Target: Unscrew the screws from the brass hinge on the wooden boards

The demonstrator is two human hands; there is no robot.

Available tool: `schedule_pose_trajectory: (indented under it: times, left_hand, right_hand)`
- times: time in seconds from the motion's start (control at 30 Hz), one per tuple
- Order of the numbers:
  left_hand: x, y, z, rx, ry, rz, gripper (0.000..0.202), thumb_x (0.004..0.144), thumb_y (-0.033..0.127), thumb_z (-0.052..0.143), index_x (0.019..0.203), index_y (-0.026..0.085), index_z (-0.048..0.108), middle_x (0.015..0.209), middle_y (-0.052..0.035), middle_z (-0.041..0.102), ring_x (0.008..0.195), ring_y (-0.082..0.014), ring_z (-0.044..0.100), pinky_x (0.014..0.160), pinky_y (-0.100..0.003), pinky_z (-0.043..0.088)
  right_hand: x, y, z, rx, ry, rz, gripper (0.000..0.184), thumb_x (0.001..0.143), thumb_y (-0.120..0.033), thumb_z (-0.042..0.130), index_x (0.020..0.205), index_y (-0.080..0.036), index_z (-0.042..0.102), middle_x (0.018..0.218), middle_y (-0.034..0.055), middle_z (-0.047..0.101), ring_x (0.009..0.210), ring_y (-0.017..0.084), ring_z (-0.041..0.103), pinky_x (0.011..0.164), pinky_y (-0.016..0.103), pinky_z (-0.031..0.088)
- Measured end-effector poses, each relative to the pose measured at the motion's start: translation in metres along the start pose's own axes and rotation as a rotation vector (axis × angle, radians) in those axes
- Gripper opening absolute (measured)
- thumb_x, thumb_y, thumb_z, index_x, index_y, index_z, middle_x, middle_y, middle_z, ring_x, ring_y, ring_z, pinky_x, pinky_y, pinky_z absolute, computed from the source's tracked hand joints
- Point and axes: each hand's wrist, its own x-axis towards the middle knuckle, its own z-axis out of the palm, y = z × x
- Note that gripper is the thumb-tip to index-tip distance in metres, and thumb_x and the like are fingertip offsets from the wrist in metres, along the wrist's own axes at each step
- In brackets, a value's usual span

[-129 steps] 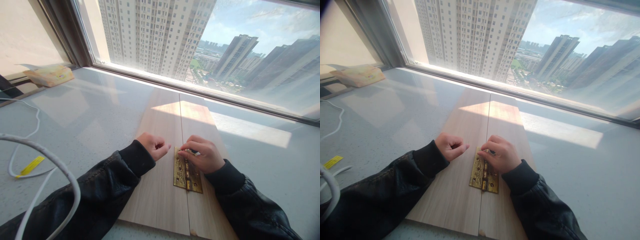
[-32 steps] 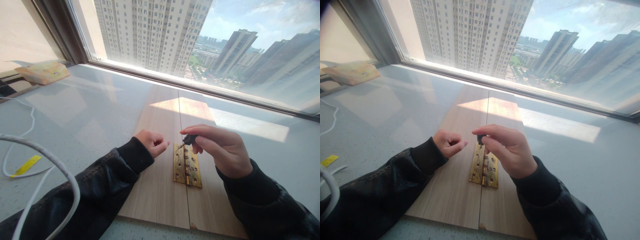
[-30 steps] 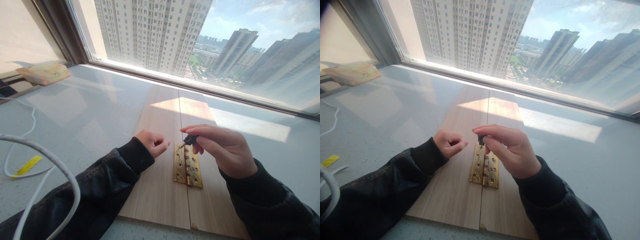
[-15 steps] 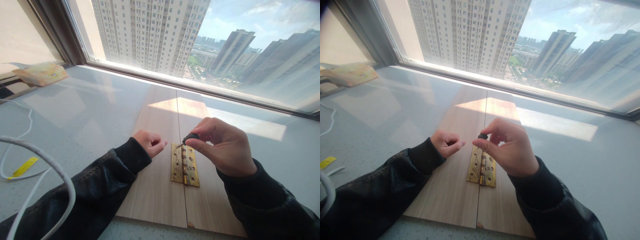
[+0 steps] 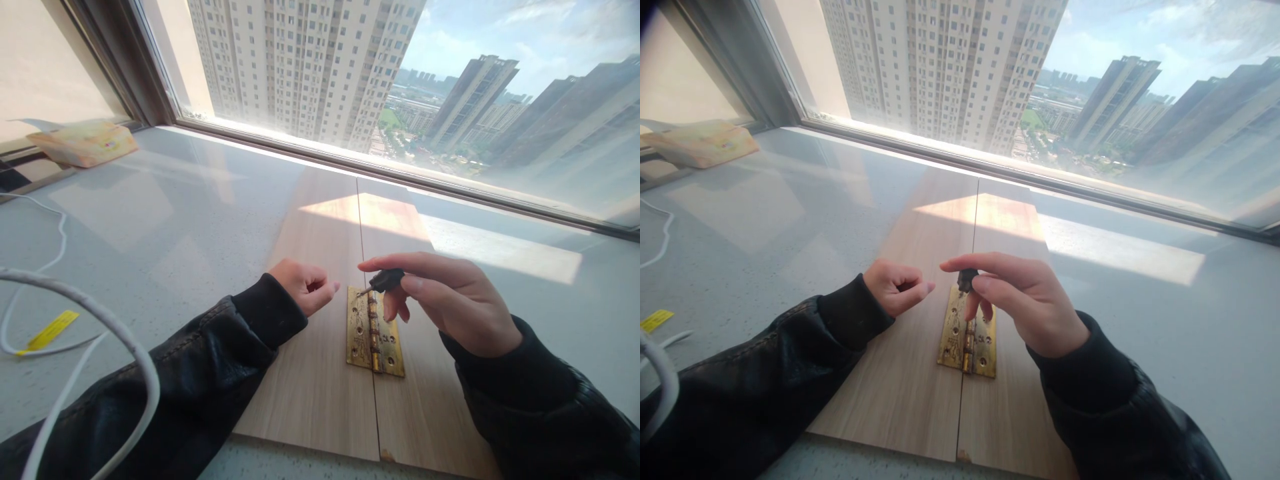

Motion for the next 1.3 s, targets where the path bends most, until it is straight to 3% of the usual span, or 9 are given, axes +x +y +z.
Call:
schedule_pose_trajectory:
  times: [0.13, 0.23, 0.37, 0.57, 0.73, 0.87, 1.0, 1.13, 1.3]
  left_hand:
    - [0.0, 0.0, 0.0, 0.004, 0.007, 0.016, 0.04, 0.078, 0.039, 0.052, 0.047, 0.015, 0.041, 0.044, 0.006, 0.028, 0.046, -0.0063, 0.026, 0.048, -0.023, 0.022]
    - [0.0, 0.001, 0.0, 0.005, 0.013, 0.022, 0.039, 0.078, 0.037, 0.052, 0.047, 0.015, 0.041, 0.044, 0.006, 0.029, 0.046, -0.0061, 0.026, 0.047, -0.023, 0.022]
    - [0.001, 0.0, -0.002, 0.014, -0.009, 0.018, 0.04, 0.078, 0.039, 0.051, 0.047, 0.015, 0.041, 0.044, 0.0058, 0.029, 0.045, -0.0062, 0.027, 0.047, -0.023, 0.022]
    - [0.004, -0.003, -0.002, 0.016, -0.051, 0.007, 0.04, 0.078, 0.042, 0.05, 0.048, 0.016, 0.044, 0.043, 0.0056, 0.032, 0.045, -0.0065, 0.029, 0.047, -0.023, 0.024]
    - [0.003, 0.0, -0.002, 0.008, -0.047, -0.004, 0.04, 0.077, 0.042, 0.05, 0.048, 0.016, 0.043, 0.044, 0.0056, 0.032, 0.045, -0.0066, 0.029, 0.047, -0.023, 0.024]
    - [0.002, 0.001, -0.002, -0.004, -0.029, -0.014, 0.04, 0.077, 0.041, 0.051, 0.047, 0.016, 0.042, 0.044, 0.0057, 0.031, 0.045, -0.0065, 0.028, 0.047, -0.023, 0.023]
    - [0.002, 0.001, -0.002, 0.014, -0.036, -0.005, 0.039, 0.077, 0.041, 0.051, 0.048, 0.016, 0.043, 0.044, 0.0057, 0.031, 0.045, -0.0067, 0.028, 0.047, -0.023, 0.023]
    - [0.003, 0.0, -0.002, 0.014, -0.031, -0.001, 0.04, 0.077, 0.04, 0.051, 0.047, 0.016, 0.042, 0.043, 0.0057, 0.03, 0.045, -0.0066, 0.027, 0.047, -0.023, 0.023]
    - [0.002, -0.001, -0.002, 0.005, -0.036, 0.001, 0.04, 0.077, 0.04, 0.051, 0.046, 0.016, 0.041, 0.043, 0.0057, 0.03, 0.045, -0.0066, 0.027, 0.047, -0.023, 0.023]
  right_hand:
    - [-0.001, -0.001, -0.005, -0.104, -0.031, 0.02, 0.021, 0.086, -0.027, 0.061, 0.103, -0.021, 0.071, 0.07, 0.0043, 0.07, 0.052, 0.013, 0.061, 0.044, 0.025, 0.047]
    - [0.001, 0.0, -0.002, -0.255, 0.139, -0.082, 0.016, 0.075, -0.026, 0.073, 0.09, -0.021, 0.069, 0.082, 0.0043, 0.07, 0.058, 0.012, 0.06, 0.049, 0.026, 0.048]
    - [0.004, 0.005, 0.005, -0.36, 0.365, -0.151, 0.028, 0.064, -0.025, 0.082, 0.076, -0.021, 0.056, 0.067, -0.0027, 0.059, 0.056, 0.01, 0.054, 0.048, 0.024, 0.043]
    - [0.004, 0.008, 0.009, -0.421, 0.241, -0.265, 0.012, 0.078, -0.024, 0.07, 0.09, -0.024, 0.069, 0.087, 0.0019, 0.063, 0.066, 0.01, 0.056, 0.053, 0.024, 0.044]
    - [0.001, 0.001, 0.002, -0.264, 0.074, -0.047, 0.019, 0.087, -0.028, 0.059, 0.103, -0.025, 0.07, 0.063, -0.0015, 0.064, 0.052, 0.009, 0.055, 0.047, 0.021, 0.044]
    - [-0.001, -0.004, -0.004, -0.289, -0.047, -0.009, 0.025, 0.09, -0.026, 0.054, 0.112, -0.026, 0.066, 0.067, -0.0004, 0.068, 0.059, 0.01, 0.061, 0.052, 0.021, 0.048]
    - [0.001, 0.001, 0.002, -0.307, 0.142, -0.086, 0.015, 0.076, -0.025, 0.072, 0.089, -0.022, 0.064, 0.082, 0.0022, 0.069, 0.064, 0.013, 0.064, 0.05, 0.024, 0.05]
    - [0.005, 0.009, 0.012, -0.407, 0.427, -0.145, 0.027, 0.067, -0.026, 0.08, 0.08, -0.022, 0.056, 0.07, -0.0023, 0.059, 0.058, 0.012, 0.06, 0.045, 0.024, 0.045]
    - [0.006, 0.009, 0.016, -0.53, 0.322, -0.258, 0.017, 0.078, -0.023, 0.07, 0.095, -0.024, 0.068, 0.085, 0.0013, 0.062, 0.063, 0.01, 0.057, 0.051, 0.026, 0.046]
